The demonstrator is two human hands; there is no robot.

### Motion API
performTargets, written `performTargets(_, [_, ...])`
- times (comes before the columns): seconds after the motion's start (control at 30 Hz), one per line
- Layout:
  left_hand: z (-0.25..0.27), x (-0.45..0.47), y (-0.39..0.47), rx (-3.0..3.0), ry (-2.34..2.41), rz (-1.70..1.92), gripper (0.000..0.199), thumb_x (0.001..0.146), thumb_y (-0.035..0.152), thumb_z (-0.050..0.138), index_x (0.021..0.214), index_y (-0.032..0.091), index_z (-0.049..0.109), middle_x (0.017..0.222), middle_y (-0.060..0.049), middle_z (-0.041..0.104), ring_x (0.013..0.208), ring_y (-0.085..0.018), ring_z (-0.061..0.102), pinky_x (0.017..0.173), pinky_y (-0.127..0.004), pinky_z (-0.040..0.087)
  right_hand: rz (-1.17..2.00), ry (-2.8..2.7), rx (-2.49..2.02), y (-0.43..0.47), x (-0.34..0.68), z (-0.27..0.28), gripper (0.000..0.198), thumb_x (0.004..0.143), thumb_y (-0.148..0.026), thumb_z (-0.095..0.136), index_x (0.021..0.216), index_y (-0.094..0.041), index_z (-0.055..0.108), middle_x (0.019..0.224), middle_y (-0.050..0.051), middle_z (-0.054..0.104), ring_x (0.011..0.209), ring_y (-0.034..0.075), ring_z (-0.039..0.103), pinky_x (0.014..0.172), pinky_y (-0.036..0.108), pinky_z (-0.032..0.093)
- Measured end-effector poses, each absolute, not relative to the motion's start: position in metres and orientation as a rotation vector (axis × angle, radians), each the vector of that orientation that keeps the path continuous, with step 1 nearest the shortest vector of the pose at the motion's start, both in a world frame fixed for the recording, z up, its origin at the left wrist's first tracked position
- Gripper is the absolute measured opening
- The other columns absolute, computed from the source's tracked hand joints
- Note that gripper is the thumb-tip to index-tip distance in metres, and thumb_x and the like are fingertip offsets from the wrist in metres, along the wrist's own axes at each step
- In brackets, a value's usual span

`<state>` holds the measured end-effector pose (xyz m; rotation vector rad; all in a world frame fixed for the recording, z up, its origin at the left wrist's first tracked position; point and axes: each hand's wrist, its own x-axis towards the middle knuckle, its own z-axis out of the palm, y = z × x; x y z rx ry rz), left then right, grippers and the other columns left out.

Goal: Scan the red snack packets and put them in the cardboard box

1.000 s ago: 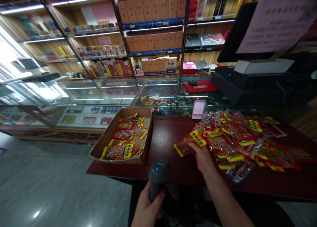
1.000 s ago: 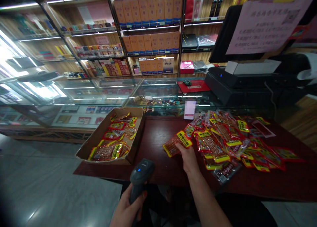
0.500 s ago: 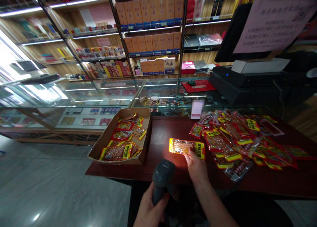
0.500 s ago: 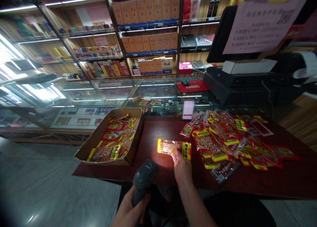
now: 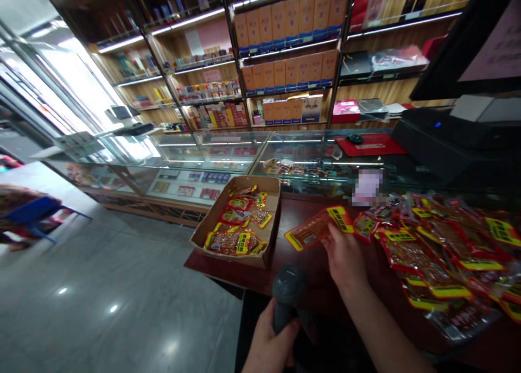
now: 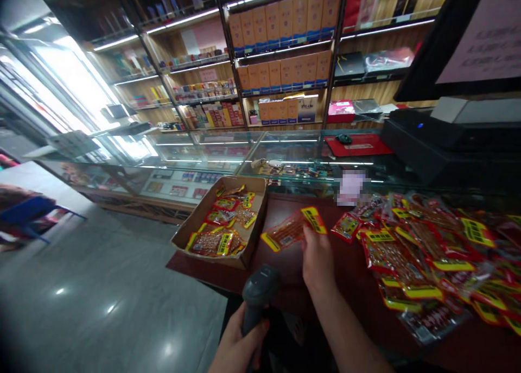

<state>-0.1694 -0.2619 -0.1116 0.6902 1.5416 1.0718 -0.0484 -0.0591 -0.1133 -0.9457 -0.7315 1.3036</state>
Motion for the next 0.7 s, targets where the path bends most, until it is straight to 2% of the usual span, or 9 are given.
performTargets(0.07, [-0.113,-0.175,-0.266,0.669,1.547,1.085,0.049,0.081,0.049,0.076,0.115,0.016,0.063,0.048,0.012,0.045,0.038,-0.009,0.039,0.04,-0.02,0.027,1.3,-0.845,-0.907,-0.049,-0.084,-0.09,0.037,0.077,-0.045,0.079,0.106,-0.022,0.073,0.102,0.003,0.081,0.096,0.022,0.076,0.087,0.036,0.063])
performTargets(0.13, [-0.114,-0.181,-0.27,0.655,1.561,1.096,0.049,0.081,0.049,0.076,0.115,0.016,0.062,0.047,0.013,0.045,0.039,-0.009,0.038,0.041,-0.02,0.026,1.343,-1.01,-0.883,-0.039,-0.123,-0.073,0.04,0.077,-0.044,0.076,0.109,-0.02,0.07,0.102,0.005,0.081,0.091,0.023,0.076,0.082,0.036,0.064])
performTargets(0.27, [-0.116,-0.189,-0.276,0.636,1.598,1.133,0.051,0.08,0.052,0.077,0.114,0.015,0.064,0.045,0.012,0.046,0.039,-0.009,0.037,0.042,-0.02,0.027,1.44,-1.487,-1.074,-0.032,-0.196,-0.057,0.036,0.093,-0.032,0.054,0.126,-0.019,0.061,0.116,0.009,0.079,0.085,0.019,0.077,0.067,0.032,0.063])
performTargets(0.33, [-0.119,-0.191,-0.278,0.63,1.616,1.156,0.054,0.078,0.055,0.078,0.113,0.015,0.066,0.045,0.011,0.046,0.038,-0.009,0.038,0.041,-0.02,0.027,1.418,-1.732,-1.152,-0.038,-0.217,-0.054,0.032,0.096,-0.029,0.051,0.124,-0.019,0.065,0.112,0.009,0.08,0.084,0.019,0.077,0.068,0.031,0.063])
performTargets(0.4, [-0.122,-0.193,-0.279,0.614,1.644,1.178,0.059,0.075,0.058,0.081,0.112,0.015,0.068,0.045,0.011,0.046,0.039,-0.01,0.039,0.041,-0.02,0.027,1.386,-1.879,-1.15,-0.046,-0.219,-0.052,0.022,0.089,-0.028,0.066,0.108,-0.021,0.073,0.098,0.006,0.082,0.085,0.021,0.078,0.076,0.033,0.063])
performTargets(0.47, [-0.125,-0.194,-0.278,0.591,1.671,1.192,0.064,0.072,0.063,0.083,0.112,0.014,0.069,0.046,0.011,0.046,0.039,-0.01,0.039,0.042,-0.02,0.026,1.282,-1.974,-1.107,-0.052,-0.201,-0.052,0.017,0.081,-0.025,0.075,0.099,-0.023,0.077,0.098,0.005,0.083,0.096,0.024,0.078,0.091,0.035,0.06])
performTargets(0.6, [-0.129,-0.194,-0.272,0.619,1.67,1.207,0.071,0.069,0.07,0.081,0.11,0.014,0.07,0.044,0.011,0.044,0.04,-0.01,0.039,0.044,-0.021,0.029,0.842,-2.093,-1.063,-0.044,-0.12,-0.062,0.029,0.096,-0.025,0.057,0.117,-0.028,0.076,0.122,0.003,0.081,0.113,0.02,0.074,0.103,0.033,0.054])
performTargets(0.67, [-0.126,-0.191,-0.267,0.641,1.646,1.192,0.071,0.071,0.071,0.079,0.111,0.013,0.069,0.044,0.011,0.044,0.04,-0.011,0.039,0.044,-0.022,0.031,0.579,-2.079,-1.279,-0.031,-0.068,-0.077,0.035,0.099,-0.026,0.051,0.126,-0.025,0.074,0.132,0.007,0.077,0.125,0.024,0.069,0.112,0.04,0.049])
performTargets(0.7, [-0.124,-0.188,-0.265,0.651,1.631,1.179,0.07,0.072,0.071,0.079,0.112,0.014,0.069,0.044,0.011,0.044,0.04,-0.011,0.039,0.044,-0.022,0.031,0.426,-2.064,-1.449,-0.024,-0.044,-0.087,0.038,0.1,-0.027,0.051,0.132,-0.021,0.072,0.141,0.012,0.071,0.135,0.029,0.062,0.118,0.048,0.042])
